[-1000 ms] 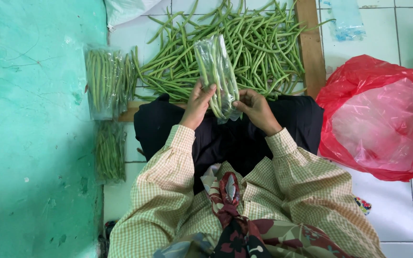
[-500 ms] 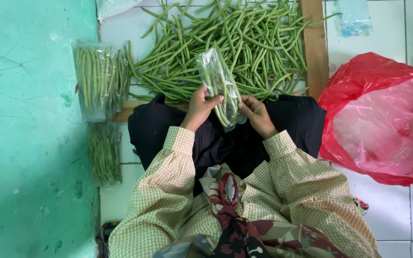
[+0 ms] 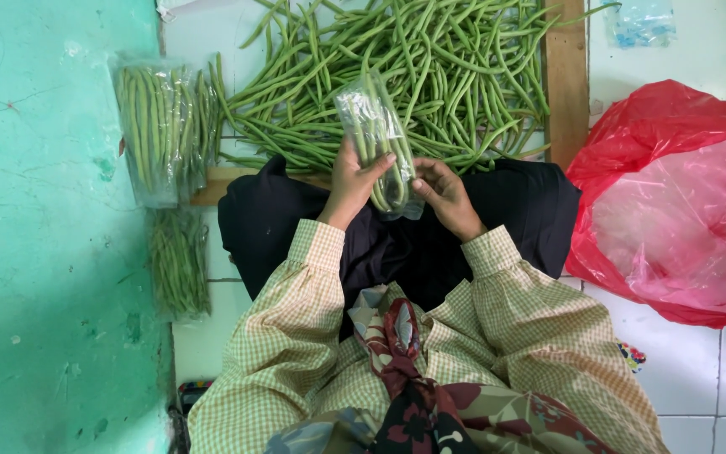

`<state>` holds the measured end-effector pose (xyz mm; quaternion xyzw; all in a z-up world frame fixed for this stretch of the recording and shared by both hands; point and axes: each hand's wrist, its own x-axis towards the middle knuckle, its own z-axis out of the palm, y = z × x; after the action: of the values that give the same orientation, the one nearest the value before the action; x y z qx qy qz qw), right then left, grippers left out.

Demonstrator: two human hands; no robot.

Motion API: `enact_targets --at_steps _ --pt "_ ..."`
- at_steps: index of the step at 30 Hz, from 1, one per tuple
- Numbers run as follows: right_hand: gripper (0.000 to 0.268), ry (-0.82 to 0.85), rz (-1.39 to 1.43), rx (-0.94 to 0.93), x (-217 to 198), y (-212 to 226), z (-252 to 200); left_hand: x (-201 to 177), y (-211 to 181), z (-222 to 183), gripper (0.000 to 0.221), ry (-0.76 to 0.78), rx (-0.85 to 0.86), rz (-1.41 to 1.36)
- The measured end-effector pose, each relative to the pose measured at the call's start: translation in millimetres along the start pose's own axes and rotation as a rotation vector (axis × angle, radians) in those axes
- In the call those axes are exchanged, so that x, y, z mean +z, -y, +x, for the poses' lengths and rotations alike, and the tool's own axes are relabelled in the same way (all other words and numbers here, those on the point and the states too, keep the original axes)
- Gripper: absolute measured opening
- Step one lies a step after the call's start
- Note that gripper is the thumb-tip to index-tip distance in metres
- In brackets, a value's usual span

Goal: The person sits on the floor and packs long green beans into small clear plastic bags. They repeatedly pick beans from a large pile, place them into a bag, and set the filled bag aside. The person also briefly adjusts the pile of beans and reaches into a red bag to retrieve more packaging material.

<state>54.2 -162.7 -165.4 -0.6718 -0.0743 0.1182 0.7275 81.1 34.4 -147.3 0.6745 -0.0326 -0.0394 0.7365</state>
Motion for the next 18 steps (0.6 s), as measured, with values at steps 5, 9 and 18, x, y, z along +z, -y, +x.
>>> enact_targets --at_steps 5,9,18 --pt "0.046 -0.082 -0.035 0.075 2 -11 -8 -4 26 9 0.064 -0.183 0.021 -0.122" --pt "0.035 -0.102 -0.146 0.12 10 1 -7 -7 7 7 0.058 -0.272 0.049 -0.201" --pt "0.033 -0.139 -0.046 0.099 17 -11 -3 -9 21 1 0.04 -0.277 -0.053 -0.338"
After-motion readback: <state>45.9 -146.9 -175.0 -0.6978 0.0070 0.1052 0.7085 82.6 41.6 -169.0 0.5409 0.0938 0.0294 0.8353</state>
